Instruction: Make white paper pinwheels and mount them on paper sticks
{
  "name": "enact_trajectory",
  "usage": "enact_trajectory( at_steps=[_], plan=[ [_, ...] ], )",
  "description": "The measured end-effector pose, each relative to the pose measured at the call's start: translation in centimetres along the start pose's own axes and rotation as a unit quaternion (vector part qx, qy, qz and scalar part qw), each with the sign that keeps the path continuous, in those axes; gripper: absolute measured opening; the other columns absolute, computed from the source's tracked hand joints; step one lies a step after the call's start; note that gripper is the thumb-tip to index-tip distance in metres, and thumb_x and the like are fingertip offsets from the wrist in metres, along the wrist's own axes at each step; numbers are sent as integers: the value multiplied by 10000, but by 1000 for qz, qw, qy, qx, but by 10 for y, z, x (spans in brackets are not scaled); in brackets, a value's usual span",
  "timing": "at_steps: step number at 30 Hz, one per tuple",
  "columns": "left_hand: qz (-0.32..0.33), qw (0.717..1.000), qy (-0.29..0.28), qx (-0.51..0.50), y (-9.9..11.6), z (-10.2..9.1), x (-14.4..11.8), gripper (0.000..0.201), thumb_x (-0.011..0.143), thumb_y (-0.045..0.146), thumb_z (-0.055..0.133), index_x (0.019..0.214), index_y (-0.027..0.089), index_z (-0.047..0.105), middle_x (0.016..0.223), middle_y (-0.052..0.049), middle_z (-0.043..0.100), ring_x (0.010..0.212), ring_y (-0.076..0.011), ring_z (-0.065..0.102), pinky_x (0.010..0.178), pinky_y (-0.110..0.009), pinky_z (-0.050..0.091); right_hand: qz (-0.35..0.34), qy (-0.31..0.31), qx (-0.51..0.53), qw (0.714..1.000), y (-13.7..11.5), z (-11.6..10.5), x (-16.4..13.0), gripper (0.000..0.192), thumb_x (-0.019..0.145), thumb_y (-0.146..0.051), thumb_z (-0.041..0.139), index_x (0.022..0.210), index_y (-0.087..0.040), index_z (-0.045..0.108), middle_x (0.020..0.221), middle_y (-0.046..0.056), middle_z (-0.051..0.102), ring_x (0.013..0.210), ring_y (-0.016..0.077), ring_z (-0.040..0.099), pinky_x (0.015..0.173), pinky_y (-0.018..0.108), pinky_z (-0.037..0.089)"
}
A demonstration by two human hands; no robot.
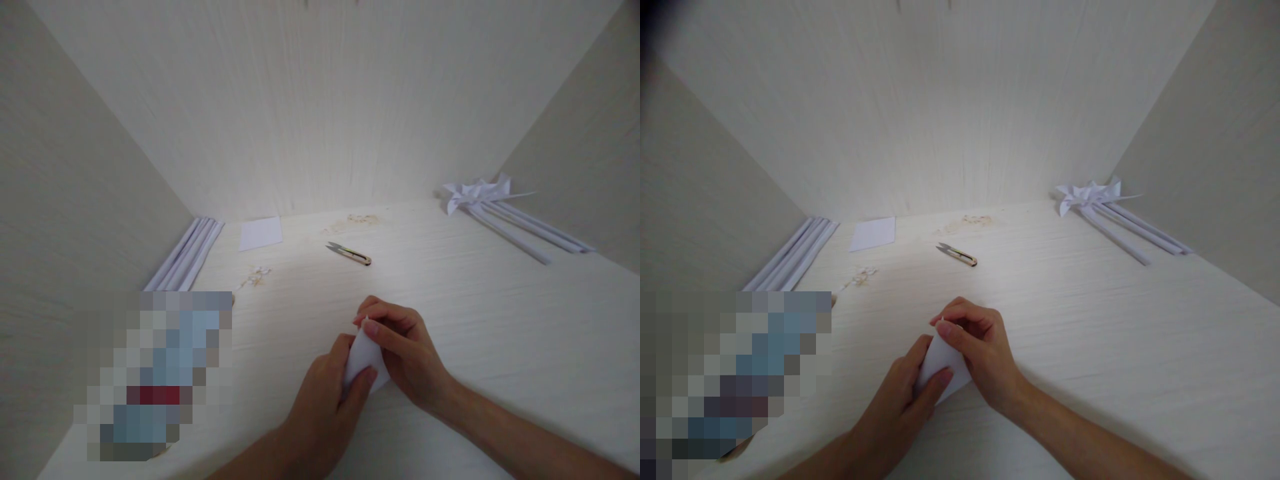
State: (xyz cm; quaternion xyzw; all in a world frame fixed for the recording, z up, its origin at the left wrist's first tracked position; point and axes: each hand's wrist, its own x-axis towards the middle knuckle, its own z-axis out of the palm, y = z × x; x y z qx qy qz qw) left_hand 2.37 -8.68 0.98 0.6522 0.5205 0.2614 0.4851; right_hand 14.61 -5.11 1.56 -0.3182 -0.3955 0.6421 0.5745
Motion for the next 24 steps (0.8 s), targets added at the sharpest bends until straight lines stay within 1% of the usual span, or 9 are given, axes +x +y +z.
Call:
enact_trajectory(
  at_steps=[4, 8, 12, 17, 19, 21, 24],
  plan=[
    [6, 1000, 11, 10, 0, 0, 0, 275, 798, 396, 395, 965, 193, 476, 731, -20, 540, 646, -145, 466, 574, -262, 320, 7, 1, 13, 1000, -1, 1, 0, 45, 594, -186, 667, 562, -217, 673, 625, 5, 555, 561, 89, 455, 474, 205, 347],
    [8, 1000, 4, 5, 1, 0, 0, 264, 802, 378, 394, 972, 193, 476, 738, -21, 551, 638, -142, 466, 582, -263, 322, 17, 10, 15, 1000, -1, 1, 1, 39, 572, -191, 676, 542, -216, 673, 608, 6, 539, 545, 90, 442, 450, 205, 335],
    [13, 1000, 2, 12, 0, -1, 0, 265, 805, 375, 390, 985, 197, 470, 754, -20, 555, 646, -141, 465, 589, -260, 323, 18, 3, 16, 1000, 0, 1, 1, 43, 576, -186, 668, 543, -213, 679, 600, 6, 524, 535, 87, 431, 444, 205, 328],
    [18, 1000, -1, 21, 0, -1, 0, 251, 803, 383, 389, 932, 190, 486, 698, -7, 524, 615, -133, 450, 566, -257, 315, 8, 5, 14, 1000, 1, -1, 0, 87, 603, -165, 635, 525, -193, 661, 596, 4, 500, 539, 82, 424, 451, 204, 313],
    [13, 1000, -8, 6, 0, -2, 0, 246, 798, 377, 398, 922, 185, 489, 688, -7, 514, 617, -133, 452, 551, -252, 320, 5, 0, 0, 1000, 1, -3, 1, 96, 618, -182, 631, 523, -184, 643, 589, 1, 490, 529, 82, 410, 447, 209, 300],
    [3, 1000, -18, -18, 1, -5, 1, 243, 790, 366, 412, 931, 182, 485, 696, -7, 506, 615, -129, 456, 525, -240, 330, 3, -18, -33, 999, 1, -6, 2, 93, 641, -214, 631, 554, -180, 632, 589, -3, 488, 531, 85, 405, 459, 216, 300],
    [-9, 997, -49, -63, 1, -10, 4, 241, 779, 349, 435, 950, 183, 471, 710, 0, 489, 562, -102, 447, 456, -209, 336, -2, -49, -94, 994, 1, -12, 6, 103, 662, -256, 633, 597, -177, 624, 590, -5, 495, 557, 93, 419, 491, 228, 311]
  ],
)
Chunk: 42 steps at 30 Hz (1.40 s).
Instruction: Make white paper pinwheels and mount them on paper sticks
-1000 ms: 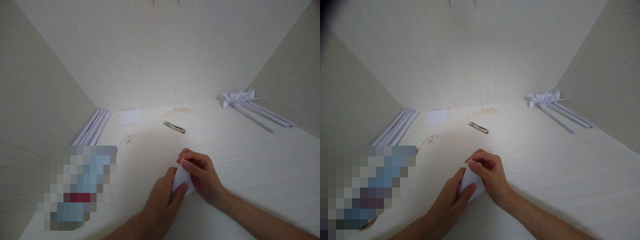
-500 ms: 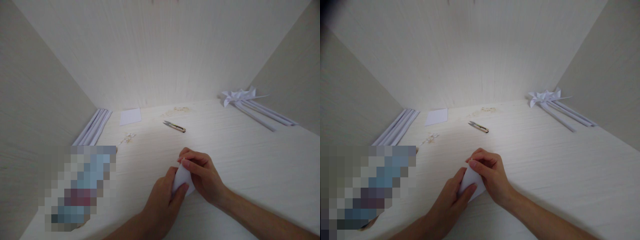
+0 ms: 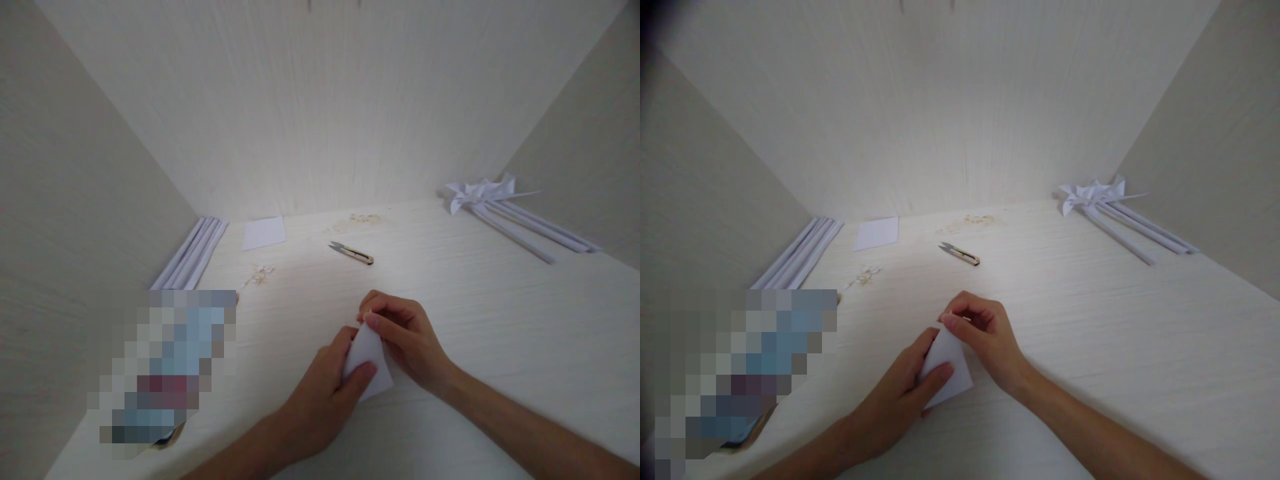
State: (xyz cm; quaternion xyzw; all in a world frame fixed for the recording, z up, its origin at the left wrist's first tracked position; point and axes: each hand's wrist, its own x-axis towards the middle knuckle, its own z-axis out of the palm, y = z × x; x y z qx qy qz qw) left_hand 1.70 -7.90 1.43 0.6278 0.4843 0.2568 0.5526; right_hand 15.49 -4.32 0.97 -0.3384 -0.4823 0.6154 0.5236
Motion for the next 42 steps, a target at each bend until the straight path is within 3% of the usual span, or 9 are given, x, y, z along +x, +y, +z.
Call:
enact_trajectory(
  at_steps=[3, 6, 10, 14, 20, 26, 31, 36, 42],
  plan=[
    [-18, 996, -53, -67, -1, -7, 4, 278, 766, 350, 457, 996, 196, 433, 704, 20, 475, 456, -61, 422, 370, -179, 325, -2, 11, -14, 1000, 1, -4, 4, 123, 645, -276, 649, 582, -175, 620, 561, -10, 491, 533, 92, 413, 471, 229, 297],
    [-17, 987, -75, -143, -3, -14, 10, 317, 742, 361, 491, 998, 196, 403, 712, 20, 503, 413, -55, 462, 336, -172, 351, -6, 70, 5, 998, 2, -7, 7, 112, 621, -267, 663, 565, -176, 629, 563, -9, 516, 493, 78, 399, 439, 223, 274],
    [42, 981, 46, -186, -5, -27, 20, 307, 695, 358, 554, 896, 161, 430, 651, 7, 551, 471, -103, 548, 375, -194, 425, -8, 153, 57, 987, 2, -11, 11, 77, 581, -245, 688, 569, -180, 649, 540, -13, 536, 467, 60, 382, 429, 209, 262],
    [86, 954, 211, -197, -6, -38, 26, 270, 683, 351, 579, 832, 146, 487, 553, 33, 528, 419, -67, 485, 351, -161, 386, 7, 161, 50, 986, 1, -12, 12, 112, 560, -253, 705, 546, -167, 635, 479, -22, 499, 450, 57, 368, 422, 209, 244],
    [128, 923, 295, -210, -10, -43, 28, 295, 674, 403, 583, 814, 143, 579, 534, 39, 482, 436, -44, 426, 349, -137, 347, 62, 125, -8, 990, 1, -9, 10, 183, 572, -301, 699, 547, -146, 605, 453, -28, 488, 438, 58, 389, 433, 210, 258],
    [180, 919, 314, -155, -13, -45, 27, 259, 681, 389, 584, 804, 165, 623, 663, 16, 527, 438, -31, 421, 358, -148, 353, 74, 120, 10, 990, 2, -10, 12, 229, 570, -323, 702, 533, -143, 565, 452, -42, 470, 439, 45, 382, 433, 191, 261],
    [203, 916, 284, -199, -14, -44, 27, 303, 683, 381, 583, 909, 183, 620, 867, -31, 590, 556, -66, 512, 484, -199, 457, 76, 132, 57, 987, 2, -9, 13, 241, 551, -298, 718, 513, -144, 537, 457, -47, 457, 441, 39, 370, 429, 182, 254],
    [179, 897, 274, -296, -17, -44, 32, 332, 670, 304, 621, 979, 189, 589, 893, -51, 646, 748, -109, 579, 673, -236, 474, 72, 137, 57, 986, 0, -7, 12, 238, 555, -287, 716, 518, -146, 528, 458, -50, 452, 438, 38, 365, 425, 180, 249],
    [134, 879, 280, -361, -15, -46, 35, 213, 621, 285, 665, 779, 144, 646, 819, -56, 678, 707, -107, 600, 688, -233, 474, 71, 127, 16, 989, 2, -9, 11, 234, 589, -308, 692, 543, -150, 526, 454, -53, 449, 436, 39, 364, 423, 179, 250]
  ],
)
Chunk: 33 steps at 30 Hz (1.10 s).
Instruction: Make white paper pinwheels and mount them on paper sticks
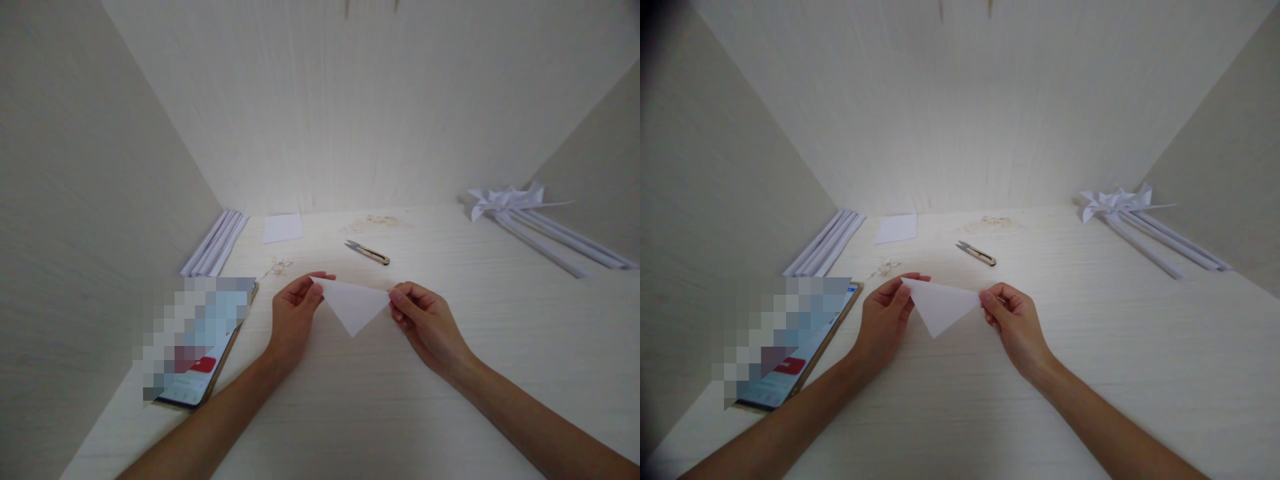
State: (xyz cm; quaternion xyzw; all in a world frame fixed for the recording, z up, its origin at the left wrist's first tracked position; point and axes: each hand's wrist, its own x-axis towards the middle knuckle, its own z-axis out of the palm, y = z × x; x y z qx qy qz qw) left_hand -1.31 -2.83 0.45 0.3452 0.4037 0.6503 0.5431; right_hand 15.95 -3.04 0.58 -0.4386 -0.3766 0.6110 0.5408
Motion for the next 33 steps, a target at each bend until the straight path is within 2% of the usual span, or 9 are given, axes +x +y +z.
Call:
enact_trajectory(
  at_steps=[4, 11, 18, 24, 33],
  plan=[
    [-22, 999, 32, -31, 2, 2, 0, 208, 593, 278, 681, 739, 132, 661, 758, -56, 685, 687, -113, 604, 703, -251, 478, -14, -3, -56, 998, 2, -1, -1, 232, 617, -326, 667, 564, -154, 521, 447, -52, 448, 433, 45, 369, 417, 183, 243],
    [-15, 998, 45, -46, 1, 2, 1, 199, 593, 294, 678, 714, 136, 674, 724, -51, 684, 672, -106, 600, 684, -240, 479, -16, -3, -124, 992, 3, 0, -1, 243, 635, -360, 636, 585, -156, 514, 444, -52, 440, 420, 50, 357, 399, 189, 214],
    [-1, 998, 62, -16, 0, -1, 1, 202, 611, 330, 660, 689, 145, 678, 700, -49, 676, 649, -107, 591, 627, -233, 475, -15, -8, -131, 991, 3, 0, -1, 263, 619, -379, 645, 577, -155, 514, 450, -48, 443, 429, 53, 360, 408, 191, 228],
    [3, 995, 85, 46, 1, -3, 1, 246, 608, 356, 657, 755, 160, 683, 662, -33, 657, 573, -82, 545, 465, -177, 398, -4, -12, -133, 991, 1, 1, -2, 278, 612, -389, 652, 574, -151, 512, 452, -45, 448, 435, 52, 365, 414, 188, 233],
    [45, 993, 62, 85, 0, -6, 2, 227, 642, 363, 626, 693, 148, 680, 557, 2, 561, 491, -53, 441, 423, -174, 326, 0, -19, -135, 991, 0, 1, -2, 276, 615, -384, 653, 573, -152, 510, 447, -45, 440, 431, 54, 355, 411, 192, 225]
  ],
)
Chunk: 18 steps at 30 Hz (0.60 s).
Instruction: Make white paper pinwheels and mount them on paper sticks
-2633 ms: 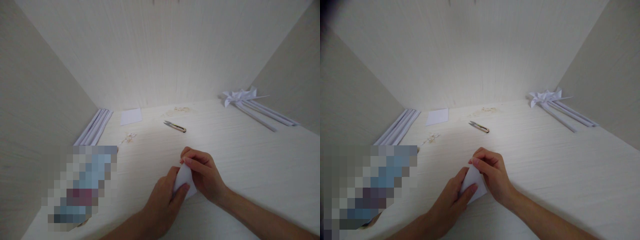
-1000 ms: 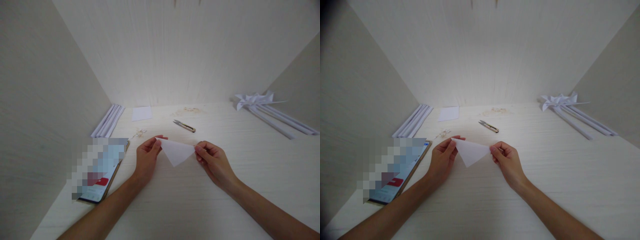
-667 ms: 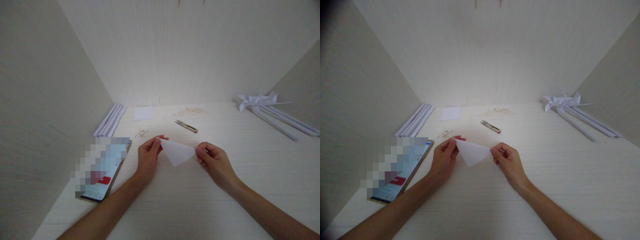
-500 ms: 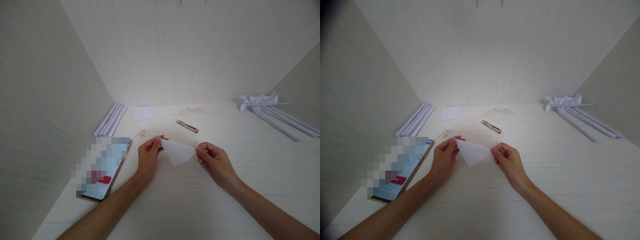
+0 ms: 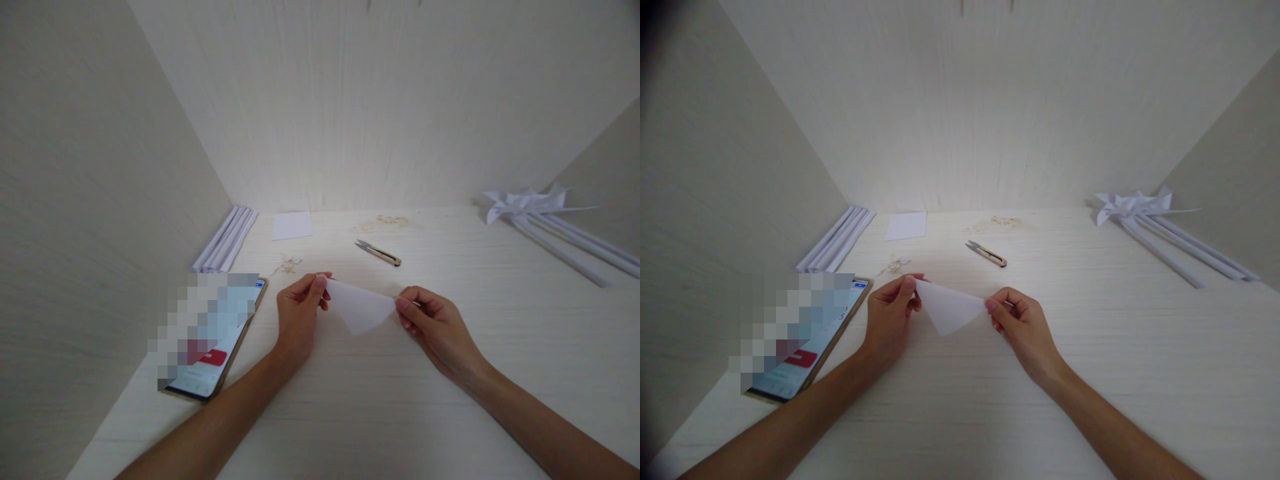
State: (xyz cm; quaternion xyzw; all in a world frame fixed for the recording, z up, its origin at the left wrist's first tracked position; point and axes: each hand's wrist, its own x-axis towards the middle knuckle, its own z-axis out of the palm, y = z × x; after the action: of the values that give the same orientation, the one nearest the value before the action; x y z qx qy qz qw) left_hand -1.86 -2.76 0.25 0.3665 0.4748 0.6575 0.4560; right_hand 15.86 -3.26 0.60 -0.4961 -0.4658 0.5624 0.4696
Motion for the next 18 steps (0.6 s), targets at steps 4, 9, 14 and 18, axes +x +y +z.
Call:
enact_trajectory(
  at_steps=[4, 9, 14, 18],
  plan=[
    [10, 1000, -7, 4, 0, 0, -1, 216, 655, 357, 618, 682, 149, 674, 509, 19, 517, 468, -50, 412, 431, -183, 310, -1, -2, -3, 1000, 1, 0, 1, 272, 616, -387, 650, 578, -154, 515, 447, -42, 442, 432, 59, 360, 415, 198, 233],
    [16, 1000, -16, 5, -1, -1, -1, 195, 673, 346, 607, 662, 160, 665, 466, 38, 467, 459, -46, 392, 442, -183, 296, -8, 1, -2, 1000, 0, 1, 1, 279, 611, -388, 651, 557, -153, 511, 438, -45, 433, 426, 54, 350, 411, 197, 228],
    [14, 1000, -17, -9, 0, -3, -1, 202, 686, 341, 595, 653, 153, 661, 465, 36, 455, 470, -48, 384, 452, -182, 293, -3, -3, -1, 1000, 0, 1, 0, 278, 611, -389, 649, 564, -156, 506, 437, -47, 430, 419, 53, 341, 404, 195, 217],
    [-2, 1000, -11, -19, 0, -2, 0, 199, 690, 331, 585, 637, 151, 651, 493, 28, 482, 482, -53, 397, 460, -182, 298, -14, -10, -35, 999, 2, 0, 1, 267, 646, -389, 617, 572, -163, 495, 445, -49, 422, 418, 57, 333, 403, 199, 214]
  ],
)
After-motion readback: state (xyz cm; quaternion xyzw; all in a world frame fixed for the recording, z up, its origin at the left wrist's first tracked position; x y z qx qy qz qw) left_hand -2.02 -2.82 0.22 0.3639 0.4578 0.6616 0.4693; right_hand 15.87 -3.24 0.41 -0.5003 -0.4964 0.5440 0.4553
